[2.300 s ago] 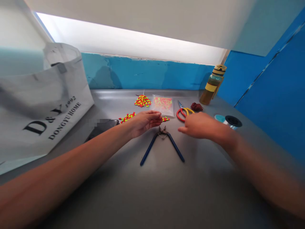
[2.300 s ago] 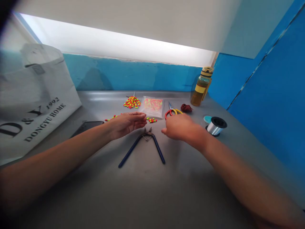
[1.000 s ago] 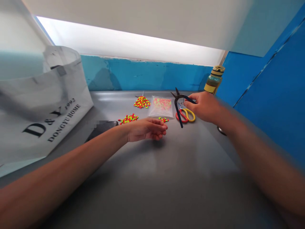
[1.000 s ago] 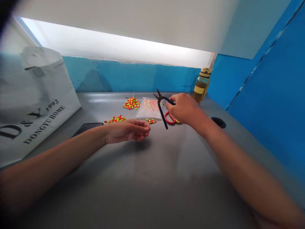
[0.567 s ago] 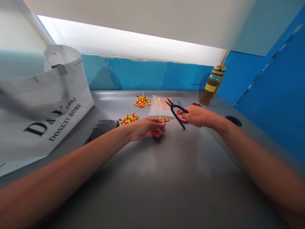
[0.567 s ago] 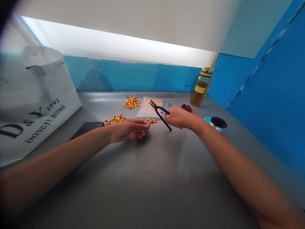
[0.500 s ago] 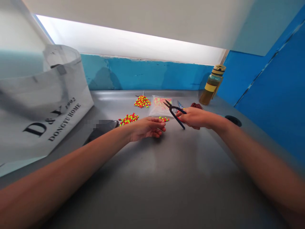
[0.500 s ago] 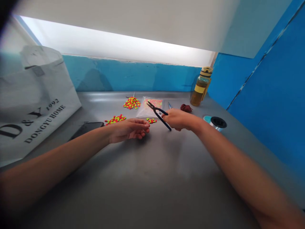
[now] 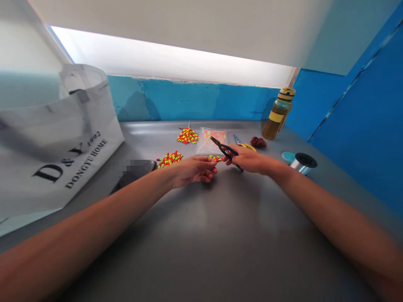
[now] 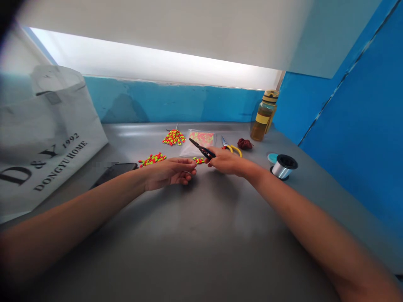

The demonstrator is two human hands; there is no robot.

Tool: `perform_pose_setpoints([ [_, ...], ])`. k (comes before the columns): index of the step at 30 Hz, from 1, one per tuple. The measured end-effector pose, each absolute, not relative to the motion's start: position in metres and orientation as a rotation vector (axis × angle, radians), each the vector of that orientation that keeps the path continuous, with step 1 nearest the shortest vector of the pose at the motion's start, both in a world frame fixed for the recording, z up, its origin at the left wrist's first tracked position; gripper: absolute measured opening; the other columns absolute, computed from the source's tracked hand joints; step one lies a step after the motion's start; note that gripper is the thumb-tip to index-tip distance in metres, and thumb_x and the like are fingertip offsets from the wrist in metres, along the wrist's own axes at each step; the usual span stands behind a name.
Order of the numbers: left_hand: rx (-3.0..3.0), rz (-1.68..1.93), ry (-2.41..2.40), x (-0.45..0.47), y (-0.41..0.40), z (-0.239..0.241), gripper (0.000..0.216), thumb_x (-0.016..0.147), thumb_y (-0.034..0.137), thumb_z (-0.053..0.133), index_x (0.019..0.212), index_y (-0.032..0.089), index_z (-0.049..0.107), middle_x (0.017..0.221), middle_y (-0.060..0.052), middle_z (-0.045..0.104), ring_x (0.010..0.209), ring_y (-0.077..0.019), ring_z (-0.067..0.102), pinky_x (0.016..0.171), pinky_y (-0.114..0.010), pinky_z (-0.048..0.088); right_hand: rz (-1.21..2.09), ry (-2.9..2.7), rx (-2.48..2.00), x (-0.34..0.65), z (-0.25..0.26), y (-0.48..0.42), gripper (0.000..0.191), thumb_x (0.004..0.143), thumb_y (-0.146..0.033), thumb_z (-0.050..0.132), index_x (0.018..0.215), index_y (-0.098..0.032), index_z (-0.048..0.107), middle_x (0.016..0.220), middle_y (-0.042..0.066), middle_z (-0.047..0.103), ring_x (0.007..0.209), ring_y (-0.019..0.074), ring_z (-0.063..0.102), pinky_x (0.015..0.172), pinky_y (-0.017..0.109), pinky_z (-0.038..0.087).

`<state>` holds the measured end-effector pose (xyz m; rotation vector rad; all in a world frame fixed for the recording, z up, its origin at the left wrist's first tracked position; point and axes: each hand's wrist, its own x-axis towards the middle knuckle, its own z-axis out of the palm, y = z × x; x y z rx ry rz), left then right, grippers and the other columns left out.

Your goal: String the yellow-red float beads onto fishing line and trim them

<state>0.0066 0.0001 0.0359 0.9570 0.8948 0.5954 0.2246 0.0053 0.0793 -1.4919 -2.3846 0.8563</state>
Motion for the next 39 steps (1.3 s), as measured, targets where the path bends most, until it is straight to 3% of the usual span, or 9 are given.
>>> perform_pose_setpoints([
  [6,0.931,0.603,0.911,0.007,0.001,0.034,0.013,0.082,0.017,0.075,0.090,0.015,0.064,0.078,-0.005,0.067,0.061,-0.0108,0.061,0.060,-0.023,0.053,0.626,-2.531,-1.576,0.230,0.077,0.006,0.038,0.089,-0.026,0.057,0.126,-0.016,0.060,0.125,0.015,0.067,0.106,0.0261,0.061,0.084,0.029,0.043],
  [14,0.922,0.626,0.897,0.006,0.004,0.030,0.008,0.086,0.016,0.070,0.087,0.015,0.062,0.078,-0.004,0.066,0.061,-0.0101,0.061,0.062,-0.023,0.054,0.605,-2.673,-1.597,0.232,0.079,0.007,0.034,0.090,-0.038,0.059,0.114,-0.016,0.066,0.112,0.013,0.071,0.093,0.0238,0.064,0.074,0.028,0.042],
  [26,0.920,0.629,0.874,0.004,0.007,0.026,0.013,0.083,0.018,0.075,0.088,0.015,0.063,0.079,-0.004,0.066,0.063,-0.0114,0.062,0.063,-0.025,0.054,0.668,-2.656,-1.564,0.231,0.081,0.007,0.023,0.087,-0.038,0.062,0.094,-0.017,0.067,0.092,0.009,0.069,0.078,0.0197,0.060,0.063,0.026,0.040],
  [30,0.917,0.640,0.876,0.005,0.007,0.026,0.012,0.085,0.019,0.073,0.089,0.015,0.062,0.078,-0.004,0.066,0.062,-0.0115,0.062,0.062,-0.024,0.053,0.914,-2.530,-1.611,0.230,0.072,0.007,0.021,0.089,-0.038,0.060,0.093,-0.018,0.064,0.077,0.004,0.065,0.063,0.0147,0.058,0.054,0.023,0.038],
  [34,0.912,0.643,0.899,0.007,0.007,0.028,0.012,0.089,0.025,0.068,0.095,0.015,0.064,0.080,-0.006,0.067,0.064,-0.0132,0.063,0.062,-0.026,0.054,1.185,-2.377,-1.558,0.233,0.063,0.010,0.028,0.092,-0.046,0.058,0.091,-0.019,0.060,0.072,0.001,0.060,0.054,0.0114,0.053,0.048,0.022,0.039],
  [39,0.943,0.665,0.915,0.007,0.005,0.029,0.013,0.087,0.024,0.070,0.095,0.015,0.066,0.085,-0.008,0.069,0.068,-0.0140,0.065,0.064,-0.026,0.055,1.237,-2.344,-1.532,0.236,0.061,0.013,0.049,0.092,-0.067,0.050,0.090,-0.019,0.060,0.074,0.000,0.060,0.054,0.0102,0.053,0.048,0.021,0.040],
])
